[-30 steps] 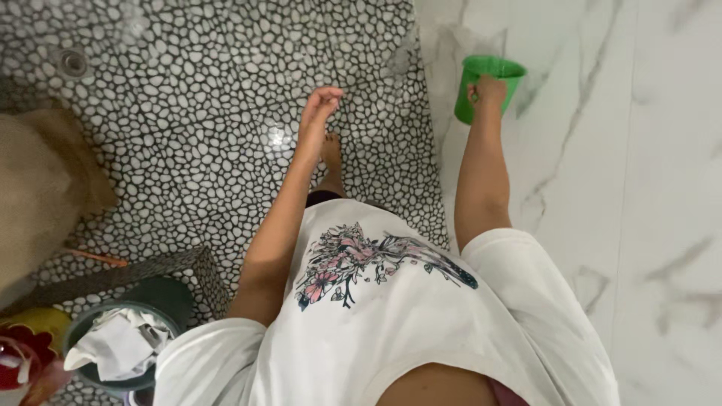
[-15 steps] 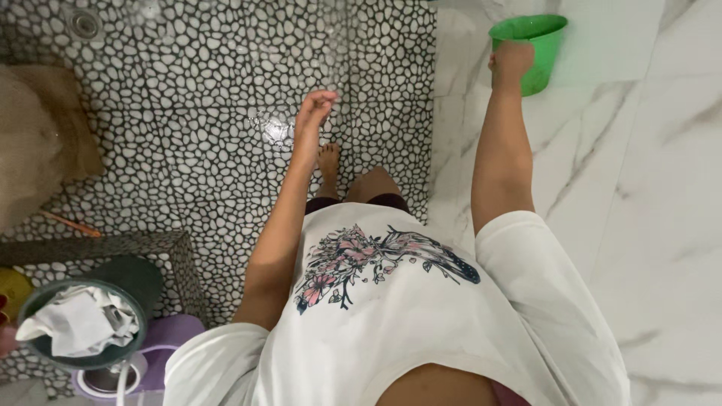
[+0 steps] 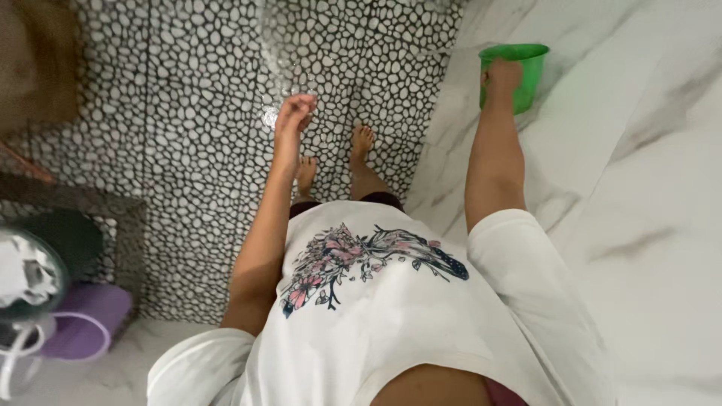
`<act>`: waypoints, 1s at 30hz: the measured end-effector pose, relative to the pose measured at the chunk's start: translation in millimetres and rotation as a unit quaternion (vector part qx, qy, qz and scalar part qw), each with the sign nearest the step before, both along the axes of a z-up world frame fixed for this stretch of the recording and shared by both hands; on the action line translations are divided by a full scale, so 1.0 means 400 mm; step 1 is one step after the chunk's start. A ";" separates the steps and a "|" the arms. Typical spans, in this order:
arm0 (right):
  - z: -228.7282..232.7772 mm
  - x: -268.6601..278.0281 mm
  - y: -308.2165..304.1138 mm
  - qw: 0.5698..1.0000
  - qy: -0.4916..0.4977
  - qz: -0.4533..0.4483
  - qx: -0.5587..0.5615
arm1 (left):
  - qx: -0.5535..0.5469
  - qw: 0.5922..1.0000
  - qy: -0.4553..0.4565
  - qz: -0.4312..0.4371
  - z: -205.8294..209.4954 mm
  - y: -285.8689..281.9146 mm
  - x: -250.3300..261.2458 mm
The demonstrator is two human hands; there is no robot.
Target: The person scoops water from a large ceramic jar using a green plastic dipper, pours it onto the pebble-tiled bathroom floor, and then uses a long-handled brush to scrub the floor surface.
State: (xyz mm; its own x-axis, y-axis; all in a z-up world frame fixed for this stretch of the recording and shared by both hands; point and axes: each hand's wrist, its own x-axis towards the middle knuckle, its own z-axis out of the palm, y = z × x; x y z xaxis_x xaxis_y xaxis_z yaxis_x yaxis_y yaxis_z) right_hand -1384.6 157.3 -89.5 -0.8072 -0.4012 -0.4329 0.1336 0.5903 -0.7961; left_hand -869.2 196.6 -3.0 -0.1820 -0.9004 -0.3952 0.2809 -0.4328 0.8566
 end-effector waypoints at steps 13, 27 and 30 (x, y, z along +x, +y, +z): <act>-0.036 -0.202 -0.357 0.945 0.060 0.198 0.255 | -0.008 0.998 0.018 0.067 0.088 -0.036 -0.184; -0.022 -0.197 -0.407 0.782 0.525 0.263 0.209 | -0.018 0.991 0.033 0.127 0.088 -0.075 -0.165; -0.037 -0.109 -0.367 0.800 0.545 0.232 0.098 | -0.017 0.989 0.043 0.142 0.075 -0.079 -0.133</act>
